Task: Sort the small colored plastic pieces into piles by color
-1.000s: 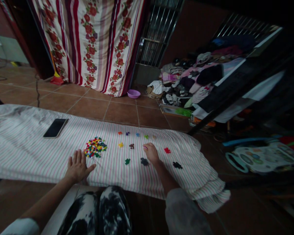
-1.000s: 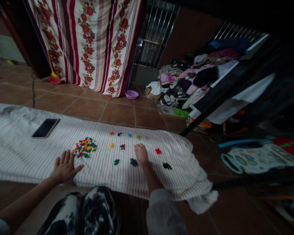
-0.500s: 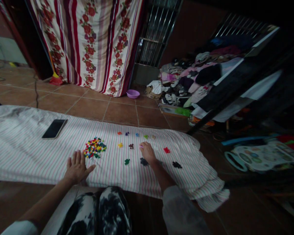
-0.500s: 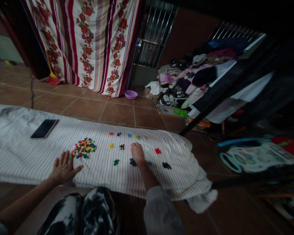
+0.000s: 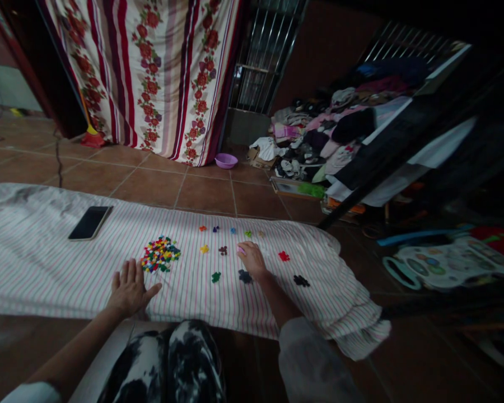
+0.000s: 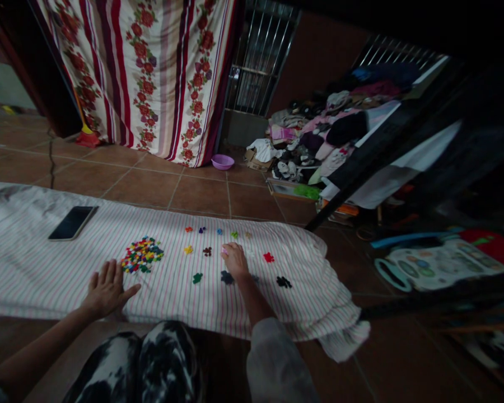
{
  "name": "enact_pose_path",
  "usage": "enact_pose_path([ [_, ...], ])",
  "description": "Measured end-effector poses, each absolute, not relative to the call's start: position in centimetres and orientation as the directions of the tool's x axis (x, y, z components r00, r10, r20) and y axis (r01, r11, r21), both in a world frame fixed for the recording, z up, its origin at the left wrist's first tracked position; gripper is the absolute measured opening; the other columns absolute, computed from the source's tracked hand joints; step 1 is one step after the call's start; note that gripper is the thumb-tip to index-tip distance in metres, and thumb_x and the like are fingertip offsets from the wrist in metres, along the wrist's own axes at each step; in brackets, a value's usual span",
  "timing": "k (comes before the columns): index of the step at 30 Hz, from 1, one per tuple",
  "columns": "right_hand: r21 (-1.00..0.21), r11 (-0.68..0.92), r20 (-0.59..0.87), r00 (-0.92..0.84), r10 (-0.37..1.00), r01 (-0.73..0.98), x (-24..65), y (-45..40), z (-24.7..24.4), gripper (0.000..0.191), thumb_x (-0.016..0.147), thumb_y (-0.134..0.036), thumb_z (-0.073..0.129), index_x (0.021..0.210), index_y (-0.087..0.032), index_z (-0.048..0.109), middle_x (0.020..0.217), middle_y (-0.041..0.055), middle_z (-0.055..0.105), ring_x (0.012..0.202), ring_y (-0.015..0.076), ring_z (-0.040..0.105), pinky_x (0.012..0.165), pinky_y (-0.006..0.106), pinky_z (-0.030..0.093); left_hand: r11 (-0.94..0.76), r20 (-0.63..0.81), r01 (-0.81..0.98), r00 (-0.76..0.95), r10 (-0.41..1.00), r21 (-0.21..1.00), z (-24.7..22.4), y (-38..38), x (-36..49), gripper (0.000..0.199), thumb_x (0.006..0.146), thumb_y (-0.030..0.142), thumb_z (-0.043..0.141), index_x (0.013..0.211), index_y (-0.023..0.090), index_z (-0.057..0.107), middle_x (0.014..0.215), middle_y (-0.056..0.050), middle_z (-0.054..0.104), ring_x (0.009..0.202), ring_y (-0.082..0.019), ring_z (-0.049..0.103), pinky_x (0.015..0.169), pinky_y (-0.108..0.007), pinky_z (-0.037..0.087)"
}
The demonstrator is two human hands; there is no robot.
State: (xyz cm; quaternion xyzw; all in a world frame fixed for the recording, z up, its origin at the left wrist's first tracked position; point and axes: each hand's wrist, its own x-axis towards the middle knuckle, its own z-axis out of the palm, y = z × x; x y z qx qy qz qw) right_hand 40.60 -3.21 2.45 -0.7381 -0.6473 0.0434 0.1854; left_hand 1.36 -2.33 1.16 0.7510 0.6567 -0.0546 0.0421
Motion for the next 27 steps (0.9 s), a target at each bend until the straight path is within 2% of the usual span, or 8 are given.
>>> enact_pose_path([
  [3, -0.336, -0.115, 0.236, 0.202, 0.950, 0.935, 41.9, -3.7, 2.8, 0.029, 0.086, -0.020, 0.050, 0.111, -0.019, 0.065, 0.113, 0.0084, 0.063, 0.106, 0.0195, 0.053, 0.093, 0.031, 0.039, -0.137, -0.147, 0.990, 0.133, 0.980, -0.016, 1.2, -2.4, 1.3, 0.105, 0.071, 0.072, 0.025, 0.143, -0.004, 0.015, 0.153, -0.023, 0.013, 0.143, -0.035, 0.006, 0.112, -0.051, 0.010],
  [5, -0.303, -0.195, 0.249, 0.275, 0.929, 0.933, 43.2, -4.3, 3.1, 0.030, 0.086, -0.019, 0.048, 0.112, -0.019, 0.065, 0.114, 0.0081, 0.063, 0.105, 0.0201, 0.053, 0.093, 0.032, 0.039, -0.136, -0.137, 0.991, 0.133, 0.982, -0.014, 1.1, -2.4, 1.3, 0.105, 0.070, 0.072, 0.026, 0.143, -0.004, 0.015, 0.153, -0.023, 0.013, 0.143, -0.035, 0.007, 0.112, -0.051, 0.010],
  [10, -0.151, -0.367, 0.134, 0.386, 0.913, 0.918, 46.5, -5.9, 3.6, 0.033, 0.083, -0.019, 0.052, 0.114, -0.017, 0.064, 0.112, 0.0105, 0.064, 0.105, 0.0222, 0.055, 0.093, 0.032, 0.037, -0.141, -0.095, 0.990, 0.140, 0.986, 0.002, 0.4, -2.2, 1.1, 0.105, 0.070, 0.072, 0.026, 0.143, -0.004, 0.018, 0.152, -0.024, 0.017, 0.142, -0.036, 0.008, 0.111, -0.052, 0.011],
  [13, -0.128, -0.363, 0.082, 0.374, 0.924, 0.923, 47.2, -6.2, 3.5, 0.034, 0.083, -0.020, 0.053, 0.115, -0.018, 0.064, 0.109, 0.0101, 0.065, 0.103, 0.0213, 0.057, 0.092, 0.031, 0.037, -0.138, -0.093, 0.990, 0.139, 0.986, 0.011, 0.2, -2.1, 1.0, 0.106, 0.069, 0.073, 0.025, 0.142, -0.004, 0.018, 0.152, -0.025, 0.018, 0.142, -0.036, 0.009, 0.111, -0.053, 0.010],
  [18, -0.179, -0.332, 0.090, 0.352, 0.932, 0.926, 46.8, -5.8, 3.2, 0.030, 0.083, -0.015, 0.051, 0.108, -0.017, 0.068, 0.110, 0.0095, 0.065, 0.101, 0.0190, 0.058, 0.089, 0.027, 0.039, -0.138, -0.089, 0.990, 0.140, 0.986, 0.031, 0.4, -2.1, 1.1, 0.107, 0.069, 0.073, 0.026, 0.142, -0.005, 0.018, 0.151, -0.025, 0.018, 0.142, -0.036, 0.009, 0.111, -0.052, 0.010],
  [27, -0.256, -0.198, 0.104, 0.230, 0.968, 0.946, 44.5, -5.2, 3.2, 0.026, 0.083, -0.013, 0.051, 0.102, -0.015, 0.069, 0.107, 0.0095, 0.066, 0.101, 0.0180, 0.057, 0.093, 0.027, 0.038, -0.139, -0.112, 0.990, 0.140, 0.984, 0.015, 1.3, -2.4, 1.3, 0.105, 0.070, 0.072, 0.024, 0.142, -0.005, 0.019, 0.152, -0.025, 0.017, 0.142, -0.036, 0.009, 0.111, -0.052, 0.012],
])
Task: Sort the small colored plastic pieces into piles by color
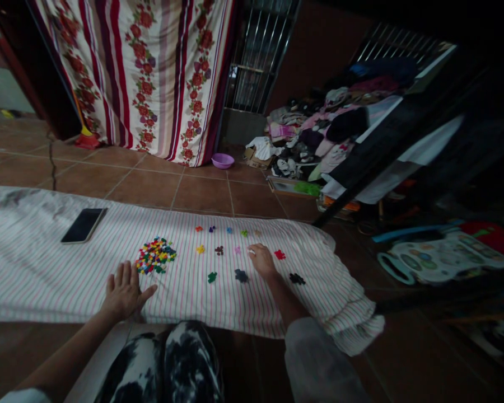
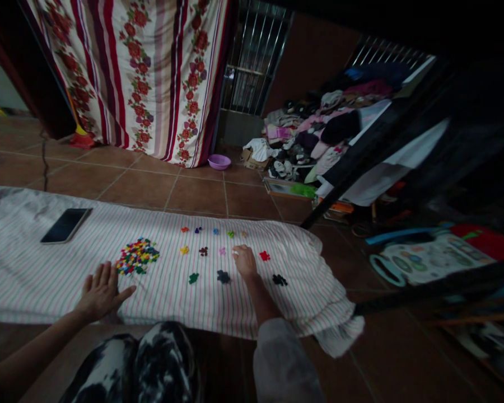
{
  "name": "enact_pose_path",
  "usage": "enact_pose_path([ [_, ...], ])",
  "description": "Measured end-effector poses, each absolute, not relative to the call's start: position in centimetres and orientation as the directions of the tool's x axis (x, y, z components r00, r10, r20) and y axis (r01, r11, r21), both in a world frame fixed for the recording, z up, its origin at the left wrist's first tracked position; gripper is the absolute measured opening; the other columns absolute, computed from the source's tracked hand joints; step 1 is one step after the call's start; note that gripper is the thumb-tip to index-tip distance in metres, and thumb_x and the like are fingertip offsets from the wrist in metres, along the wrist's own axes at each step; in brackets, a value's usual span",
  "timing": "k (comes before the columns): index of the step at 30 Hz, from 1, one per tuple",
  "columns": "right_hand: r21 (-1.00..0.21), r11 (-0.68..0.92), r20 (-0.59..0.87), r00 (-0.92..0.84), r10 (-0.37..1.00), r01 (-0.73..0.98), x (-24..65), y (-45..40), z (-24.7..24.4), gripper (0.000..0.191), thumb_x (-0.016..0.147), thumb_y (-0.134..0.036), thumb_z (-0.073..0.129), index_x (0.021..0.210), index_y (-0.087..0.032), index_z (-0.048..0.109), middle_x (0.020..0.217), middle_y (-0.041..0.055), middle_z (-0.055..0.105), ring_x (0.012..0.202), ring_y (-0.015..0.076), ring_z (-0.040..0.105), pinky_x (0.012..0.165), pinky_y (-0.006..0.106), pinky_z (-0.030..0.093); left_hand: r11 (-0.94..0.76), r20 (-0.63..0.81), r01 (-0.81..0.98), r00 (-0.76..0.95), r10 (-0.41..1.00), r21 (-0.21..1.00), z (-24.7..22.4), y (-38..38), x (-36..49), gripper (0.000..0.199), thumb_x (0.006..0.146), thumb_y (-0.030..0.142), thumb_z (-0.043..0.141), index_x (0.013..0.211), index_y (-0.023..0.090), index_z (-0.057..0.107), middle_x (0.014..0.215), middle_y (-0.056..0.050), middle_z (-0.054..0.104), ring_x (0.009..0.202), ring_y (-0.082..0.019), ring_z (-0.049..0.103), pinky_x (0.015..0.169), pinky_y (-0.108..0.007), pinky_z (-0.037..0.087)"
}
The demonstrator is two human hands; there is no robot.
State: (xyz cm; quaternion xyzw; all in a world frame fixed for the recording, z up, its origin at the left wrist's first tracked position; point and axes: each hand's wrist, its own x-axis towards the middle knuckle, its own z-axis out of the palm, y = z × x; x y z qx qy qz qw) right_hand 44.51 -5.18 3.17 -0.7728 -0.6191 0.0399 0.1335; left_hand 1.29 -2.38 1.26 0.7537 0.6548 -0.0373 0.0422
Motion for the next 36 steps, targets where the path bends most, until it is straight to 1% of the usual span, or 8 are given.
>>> enact_pose_path([
  [13, -0.336, -0.155, 0.166, 0.220, 0.961, 0.929, 44.6, -5.4, 2.1, 0.025, 0.080, -0.013, 0.053, 0.097, -0.018, 0.071, 0.103, 0.0076, 0.066, 0.099, 0.0183, 0.057, 0.093, 0.032, 0.041, -0.139, -0.122, 0.990, 0.140, 0.983, 0.016, 1.4, -2.4, 1.3, 0.106, 0.069, 0.072, 0.026, 0.142, -0.005, 0.018, 0.152, -0.025, 0.017, 0.142, -0.036, 0.009, 0.111, -0.052, 0.012],
  [17, -0.376, -0.111, 0.249, 0.216, 0.944, 0.920, 45.0, -5.3, 1.9, 0.022, 0.083, -0.020, 0.053, 0.094, -0.018, 0.072, 0.103, 0.0079, 0.067, 0.100, 0.0181, 0.058, 0.091, 0.031, 0.043, -0.139, -0.138, 0.990, 0.139, 0.981, 0.015, 1.5, -2.4, 1.4, 0.106, 0.069, 0.071, 0.025, 0.142, -0.005, 0.018, 0.152, -0.025, 0.016, 0.142, -0.036, 0.009, 0.110, -0.052, 0.013],
  [21, -0.424, -0.076, 0.319, 0.227, 0.920, 0.902, 45.8, -5.5, 2.4, 0.027, 0.087, -0.023, 0.045, 0.093, -0.019, 0.072, 0.102, 0.0075, 0.068, 0.098, 0.0181, 0.060, 0.089, 0.031, 0.044, -0.134, -0.126, 0.991, 0.135, 0.983, 0.018, 1.5, -2.4, 1.4, 0.106, 0.068, 0.071, 0.026, 0.142, -0.005, 0.019, 0.152, -0.025, 0.017, 0.142, -0.037, 0.009, 0.110, -0.052, 0.013],
  [23, -0.423, -0.124, 0.332, 0.281, 0.900, 0.897, 46.7, -5.8, 2.8, 0.029, 0.087, -0.022, 0.043, 0.095, -0.019, 0.071, 0.103, 0.0076, 0.069, 0.098, 0.0185, 0.060, 0.091, 0.032, 0.044, -0.145, -0.115, 0.989, 0.148, 0.982, 0.032, 1.4, -2.4, 1.3, 0.106, 0.068, 0.071, 0.025, 0.142, -0.005, 0.021, 0.151, -0.026, 0.019, 0.142, -0.037, 0.011, 0.109, -0.053, 0.014],
  [26, -0.367, -0.301, 0.315, 0.422, 0.850, 0.880, 48.8, -6.7, 3.3, 0.031, 0.085, -0.020, 0.043, 0.101, -0.016, 0.069, 0.106, 0.0099, 0.068, 0.100, 0.0202, 0.059, 0.092, 0.032, 0.041, -0.152, -0.104, 0.988, 0.154, 0.983, 0.029, 1.1, -2.4, 1.1, 0.108, 0.067, 0.073, 0.023, 0.141, -0.006, 0.023, 0.151, -0.026, 0.019, 0.142, -0.037, 0.011, 0.109, -0.052, 0.014],
  [30, -0.235, -0.532, 0.183, 0.575, 0.797, 0.813, 52.0, -8.0, 3.4, 0.033, 0.085, -0.025, 0.045, 0.107, -0.014, 0.067, 0.107, 0.0154, 0.066, 0.103, 0.0249, 0.058, 0.090, 0.035, 0.040, -0.142, -0.086, 0.990, 0.142, 0.986, 0.012, 0.6, -2.3, 1.0, 0.109, 0.066, 0.073, 0.021, 0.141, -0.005, 0.023, 0.151, -0.025, 0.019, 0.142, -0.036, 0.011, 0.110, -0.052, 0.013],
  [33, -0.183, -0.575, 0.093, 0.597, 0.797, 0.797, 53.6, -8.3, 3.2, 0.037, 0.087, -0.033, 0.043, 0.110, -0.015, 0.066, 0.107, 0.0164, 0.066, 0.102, 0.0261, 0.058, 0.088, 0.036, 0.041, -0.140, -0.081, 0.990, 0.141, 0.987, 0.017, 0.2, -2.2, 0.9, 0.108, 0.066, 0.073, 0.022, 0.142, -0.004, 0.023, 0.151, -0.025, 0.020, 0.142, -0.036, 0.011, 0.109, -0.052, 0.013],
  [36, -0.173, -0.570, 0.059, 0.586, 0.808, 0.804, 54.1, -8.1, 2.8, 0.039, 0.086, -0.037, 0.046, 0.114, -0.016, 0.064, 0.106, 0.0141, 0.066, 0.098, 0.0236, 0.060, 0.085, 0.032, 0.042, -0.138, -0.079, 0.990, 0.139, 0.987, 0.018, 0.3, -2.2, 0.9, 0.107, 0.066, 0.072, 0.022, 0.141, -0.005, 0.023, 0.151, -0.026, 0.020, 0.142, -0.036, 0.011, 0.109, -0.052, 0.013],
])
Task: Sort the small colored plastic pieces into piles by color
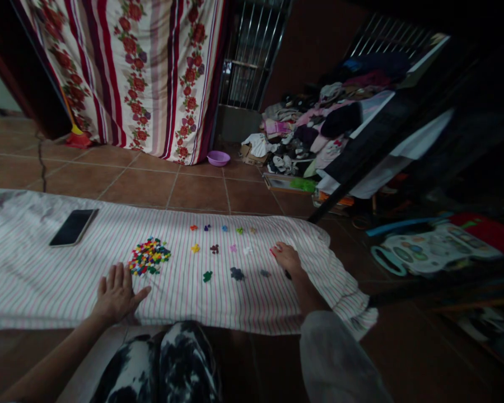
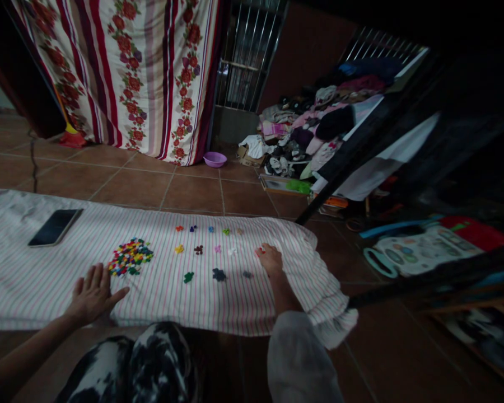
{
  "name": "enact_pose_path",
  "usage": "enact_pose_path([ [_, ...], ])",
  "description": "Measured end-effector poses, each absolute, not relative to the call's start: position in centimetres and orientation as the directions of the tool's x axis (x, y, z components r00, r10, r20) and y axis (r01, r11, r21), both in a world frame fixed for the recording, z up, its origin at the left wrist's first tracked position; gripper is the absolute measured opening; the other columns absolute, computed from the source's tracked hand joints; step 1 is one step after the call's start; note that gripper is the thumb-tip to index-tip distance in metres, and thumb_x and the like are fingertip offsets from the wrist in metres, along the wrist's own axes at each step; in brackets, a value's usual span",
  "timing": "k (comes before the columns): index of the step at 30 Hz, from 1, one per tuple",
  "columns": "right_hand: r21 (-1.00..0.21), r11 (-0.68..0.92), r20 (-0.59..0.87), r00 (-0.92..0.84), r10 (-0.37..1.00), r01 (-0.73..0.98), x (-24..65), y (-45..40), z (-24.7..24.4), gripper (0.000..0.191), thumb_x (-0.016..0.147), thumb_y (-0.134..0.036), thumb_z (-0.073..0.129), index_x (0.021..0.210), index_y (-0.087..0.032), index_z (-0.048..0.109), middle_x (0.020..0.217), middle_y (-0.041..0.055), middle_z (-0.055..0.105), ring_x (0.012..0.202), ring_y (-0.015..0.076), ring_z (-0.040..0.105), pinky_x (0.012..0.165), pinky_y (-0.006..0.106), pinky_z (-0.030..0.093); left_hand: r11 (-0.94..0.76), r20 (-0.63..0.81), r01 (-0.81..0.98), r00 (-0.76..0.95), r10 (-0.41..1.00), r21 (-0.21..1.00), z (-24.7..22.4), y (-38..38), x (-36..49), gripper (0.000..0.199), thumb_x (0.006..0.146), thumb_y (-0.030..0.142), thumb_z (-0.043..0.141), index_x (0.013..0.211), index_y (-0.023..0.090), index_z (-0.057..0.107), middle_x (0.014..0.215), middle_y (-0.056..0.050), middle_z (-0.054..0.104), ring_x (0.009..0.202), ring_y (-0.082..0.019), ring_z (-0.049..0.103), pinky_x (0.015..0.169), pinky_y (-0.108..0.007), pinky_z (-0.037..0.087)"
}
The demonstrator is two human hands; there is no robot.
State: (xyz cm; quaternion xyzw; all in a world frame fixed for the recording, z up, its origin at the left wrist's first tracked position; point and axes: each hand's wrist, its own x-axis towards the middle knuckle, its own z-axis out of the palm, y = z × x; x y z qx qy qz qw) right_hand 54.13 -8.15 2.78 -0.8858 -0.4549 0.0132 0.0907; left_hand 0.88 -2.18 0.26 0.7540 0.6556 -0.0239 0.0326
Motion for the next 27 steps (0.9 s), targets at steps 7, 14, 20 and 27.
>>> enact_pose_path([
  [7, -0.193, -0.486, 0.103, 0.510, 0.854, 0.852, 53.0, -7.6, 2.0, 0.030, 0.082, -0.026, 0.051, 0.105, -0.018, 0.069, 0.099, 0.0085, 0.068, 0.095, 0.0178, 0.059, 0.084, 0.025, 0.041, -0.151, -0.078, 0.988, 0.152, 0.985, 0.016, 0.3, -2.3, 0.9, 0.110, 0.066, 0.075, 0.020, 0.142, -0.005, 0.022, 0.151, -0.026, 0.020, 0.142, -0.036, 0.012, 0.109, -0.052, 0.014],
  [14, -0.252, -0.367, 0.207, 0.421, 0.883, 0.895, 50.9, -7.7, 1.6, 0.025, 0.079, -0.021, 0.052, 0.095, -0.020, 0.072, 0.093, 0.0064, 0.069, 0.089, 0.0176, 0.059, 0.084, 0.026, 0.043, -0.148, -0.067, 0.989, 0.149, 0.987, 0.021, 0.2, -2.2, 0.8, 0.111, 0.066, 0.076, 0.019, 0.141, -0.005, 0.022, 0.151, -0.026, 0.021, 0.142, -0.036, 0.011, 0.109, -0.052, 0.013],
  [20, -0.262, -0.268, 0.202, 0.324, 0.924, 0.927, 49.4, -7.0, 1.6, 0.021, 0.082, -0.021, 0.054, 0.093, -0.018, 0.073, 0.092, 0.0079, 0.068, 0.089, 0.0178, 0.059, 0.083, 0.027, 0.043, -0.136, -0.116, 0.990, 0.138, 0.984, 0.024, 0.9, -2.3, 1.0, 0.111, 0.066, 0.076, 0.019, 0.142, -0.005, 0.021, 0.151, -0.025, 0.019, 0.142, -0.036, 0.011, 0.110, -0.053, 0.013],
  [27, -0.264, -0.292, 0.223, 0.353, 0.909, 0.919, 49.2, -7.2, 1.1, 0.026, 0.084, -0.021, 0.052, 0.102, -0.018, 0.071, 0.102, 0.0091, 0.066, 0.095, 0.0187, 0.058, 0.087, 0.029, 0.042, -0.133, -0.133, 0.991, 0.134, 0.982, 0.014, 1.0, -2.3, 1.1, 0.109, 0.067, 0.074, 0.021, 0.142, -0.005, 0.019, 0.152, -0.025, 0.016, 0.142, -0.036, 0.009, 0.110, -0.052, 0.012],
])
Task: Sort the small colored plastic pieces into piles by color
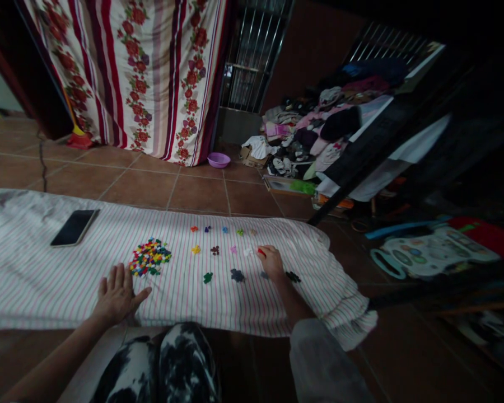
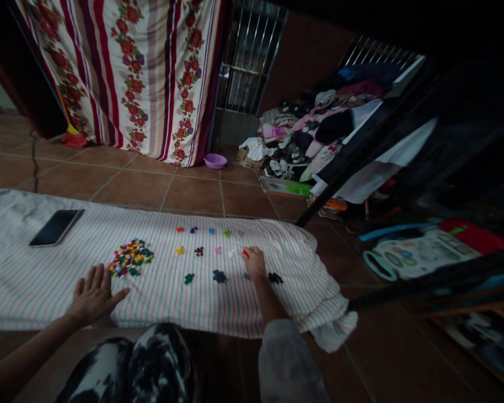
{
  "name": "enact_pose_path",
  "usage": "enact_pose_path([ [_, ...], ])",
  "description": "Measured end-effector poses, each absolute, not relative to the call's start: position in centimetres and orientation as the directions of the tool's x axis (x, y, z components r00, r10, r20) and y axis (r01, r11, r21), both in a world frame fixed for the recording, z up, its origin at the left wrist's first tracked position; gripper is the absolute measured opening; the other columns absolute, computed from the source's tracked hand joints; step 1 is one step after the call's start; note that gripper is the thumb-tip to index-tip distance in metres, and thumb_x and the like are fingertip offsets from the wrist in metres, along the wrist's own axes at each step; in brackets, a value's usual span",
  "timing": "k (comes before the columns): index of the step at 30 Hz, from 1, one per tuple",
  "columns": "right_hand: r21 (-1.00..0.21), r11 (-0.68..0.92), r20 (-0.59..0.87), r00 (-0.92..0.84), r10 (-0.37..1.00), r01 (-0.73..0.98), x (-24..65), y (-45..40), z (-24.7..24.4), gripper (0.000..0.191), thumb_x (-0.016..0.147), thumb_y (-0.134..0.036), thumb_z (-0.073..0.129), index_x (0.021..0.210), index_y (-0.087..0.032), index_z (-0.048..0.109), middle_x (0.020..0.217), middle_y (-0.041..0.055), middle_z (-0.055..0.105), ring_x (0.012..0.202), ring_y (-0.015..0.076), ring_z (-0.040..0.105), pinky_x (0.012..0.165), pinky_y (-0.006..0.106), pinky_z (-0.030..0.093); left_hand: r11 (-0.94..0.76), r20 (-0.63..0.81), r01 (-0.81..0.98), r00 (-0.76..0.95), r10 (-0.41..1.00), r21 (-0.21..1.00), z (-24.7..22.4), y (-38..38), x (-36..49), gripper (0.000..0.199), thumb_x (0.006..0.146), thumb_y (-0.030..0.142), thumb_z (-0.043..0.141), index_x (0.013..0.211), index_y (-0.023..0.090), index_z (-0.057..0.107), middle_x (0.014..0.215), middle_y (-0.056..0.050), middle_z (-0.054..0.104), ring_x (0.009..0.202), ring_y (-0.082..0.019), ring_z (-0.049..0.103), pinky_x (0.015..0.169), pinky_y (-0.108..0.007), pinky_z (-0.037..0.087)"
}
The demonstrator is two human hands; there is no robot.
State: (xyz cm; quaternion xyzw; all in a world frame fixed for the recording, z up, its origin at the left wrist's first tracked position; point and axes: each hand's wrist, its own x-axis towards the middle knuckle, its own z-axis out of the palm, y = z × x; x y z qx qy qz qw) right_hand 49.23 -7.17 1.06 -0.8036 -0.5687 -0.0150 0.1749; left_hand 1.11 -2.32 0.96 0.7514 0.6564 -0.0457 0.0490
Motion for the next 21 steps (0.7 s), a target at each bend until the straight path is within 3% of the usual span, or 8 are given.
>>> enact_pose_path([
  [14, -0.472, -0.179, 0.282, 0.340, 0.897, 0.863, 50.9, -7.9, 1.1, 0.028, 0.074, -0.029, 0.059, 0.096, -0.017, 0.070, 0.100, 0.0122, 0.068, 0.094, 0.0229, 0.062, 0.088, 0.035, 0.046, -0.133, -0.117, 0.991, 0.135, 0.984, 0.029, 1.1, -2.4, 1.1, 0.108, 0.068, 0.073, 0.020, 0.142, -0.005, 0.019, 0.152, -0.025, 0.016, 0.142, -0.036, 0.009, 0.110, -0.053, 0.013],
  [21, -0.452, -0.289, 0.290, 0.445, 0.847, 0.844, 50.5, -8.2, 0.7, 0.032, 0.071, -0.028, 0.060, 0.098, -0.014, 0.069, 0.093, 0.0126, 0.067, 0.091, 0.0237, 0.061, 0.082, 0.035, 0.048, -0.131, -0.172, 0.991, 0.128, 0.977, -0.004, 1.7, -2.5, 1.3, 0.107, 0.068, 0.072, 0.023, 0.143, -0.004, 0.016, 0.153, -0.024, 0.015, 0.143, -0.035, 0.007, 0.111, -0.051, 0.012],
])
